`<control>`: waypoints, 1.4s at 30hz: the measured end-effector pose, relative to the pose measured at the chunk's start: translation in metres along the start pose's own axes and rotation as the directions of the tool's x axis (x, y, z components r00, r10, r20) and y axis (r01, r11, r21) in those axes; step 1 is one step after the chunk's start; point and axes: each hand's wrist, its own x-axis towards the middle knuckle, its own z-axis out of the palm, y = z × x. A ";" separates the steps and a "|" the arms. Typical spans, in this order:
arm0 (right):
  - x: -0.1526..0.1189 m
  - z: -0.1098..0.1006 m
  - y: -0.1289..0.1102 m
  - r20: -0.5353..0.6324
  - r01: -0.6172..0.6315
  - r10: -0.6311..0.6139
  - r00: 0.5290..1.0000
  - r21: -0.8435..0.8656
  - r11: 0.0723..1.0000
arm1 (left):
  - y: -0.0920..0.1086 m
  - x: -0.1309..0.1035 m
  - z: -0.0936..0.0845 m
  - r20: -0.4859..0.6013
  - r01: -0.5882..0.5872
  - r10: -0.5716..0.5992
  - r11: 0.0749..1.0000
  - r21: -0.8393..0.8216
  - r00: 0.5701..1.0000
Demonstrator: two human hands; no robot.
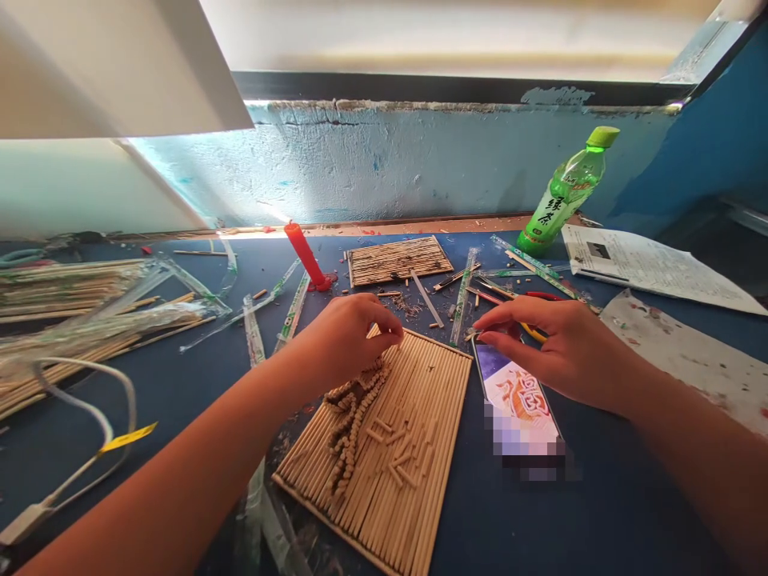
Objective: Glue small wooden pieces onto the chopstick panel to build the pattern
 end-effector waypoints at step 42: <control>0.004 0.003 0.005 0.066 0.017 -0.017 0.998 -0.002 1.000 | 0.012 -0.004 -0.002 0.044 0.002 -0.003 1.000 0.028 0.999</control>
